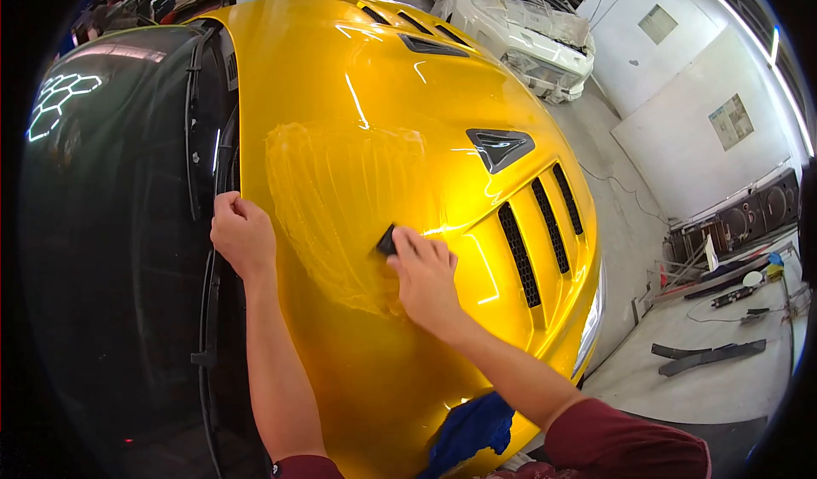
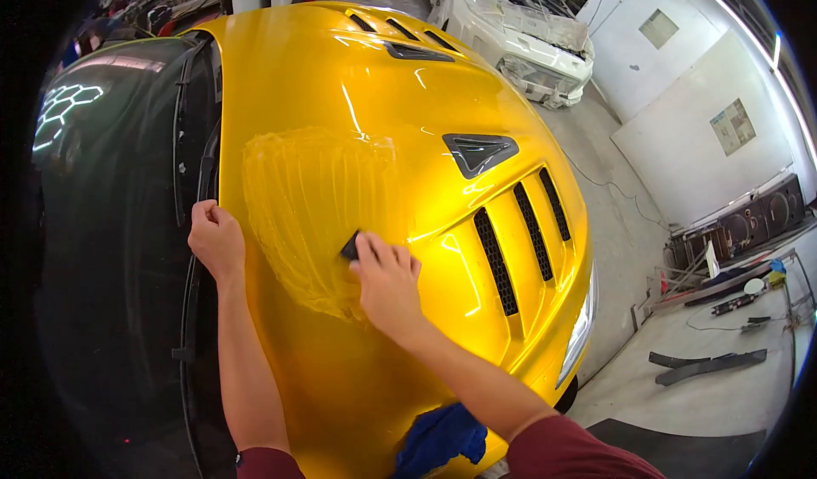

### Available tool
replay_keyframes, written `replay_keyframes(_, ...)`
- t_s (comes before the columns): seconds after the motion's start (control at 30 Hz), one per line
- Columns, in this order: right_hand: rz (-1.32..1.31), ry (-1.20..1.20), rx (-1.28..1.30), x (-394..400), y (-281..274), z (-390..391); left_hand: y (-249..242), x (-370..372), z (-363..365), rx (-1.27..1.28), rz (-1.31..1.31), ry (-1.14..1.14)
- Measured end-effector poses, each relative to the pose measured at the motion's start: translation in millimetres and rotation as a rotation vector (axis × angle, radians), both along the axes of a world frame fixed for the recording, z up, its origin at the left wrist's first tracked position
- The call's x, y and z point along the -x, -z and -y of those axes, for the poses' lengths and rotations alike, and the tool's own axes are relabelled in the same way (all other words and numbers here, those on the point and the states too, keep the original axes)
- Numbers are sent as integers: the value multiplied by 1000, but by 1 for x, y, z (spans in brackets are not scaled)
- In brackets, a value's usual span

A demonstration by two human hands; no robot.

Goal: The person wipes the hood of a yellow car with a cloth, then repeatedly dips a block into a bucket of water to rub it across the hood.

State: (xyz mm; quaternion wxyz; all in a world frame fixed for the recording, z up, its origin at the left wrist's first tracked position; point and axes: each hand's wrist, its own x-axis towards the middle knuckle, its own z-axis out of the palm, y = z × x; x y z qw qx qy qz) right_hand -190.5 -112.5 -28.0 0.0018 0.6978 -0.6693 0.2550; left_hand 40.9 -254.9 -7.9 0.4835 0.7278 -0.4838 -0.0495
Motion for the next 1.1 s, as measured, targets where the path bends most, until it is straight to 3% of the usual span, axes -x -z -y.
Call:
replay_keyframes(0.17, -78, 274, -6, 37, 6, 141, -4, 1, -2, -43, -41, 18)
replay_keyframes(0.2, -102, 304, 27, 38, 9, 150, -4, 1, -4, -41, -45, 17)
replay_keyframes(0.33, -119, 301, 51, 9, 16, 67, -5, 2, -2, -25, -45, 23)
replay_keyframes(0.5, -146, 371, -126, 47, -6, 159, -2, 1, -1, 21, -5, 19)
replay_keyframes(0.87, -152, -167, -20, 53, -3, 203, -7, 4, -4, 61, 6, 2)
replay_keyframes(1.0, -190, -203, 23, 114, 4, 185, -6, 6, -4, 61, 9, -38)
replay_keyframes(1.1, -190, -275, 43, 98, -4, 201, -9, 7, -3, 53, -5, -32)
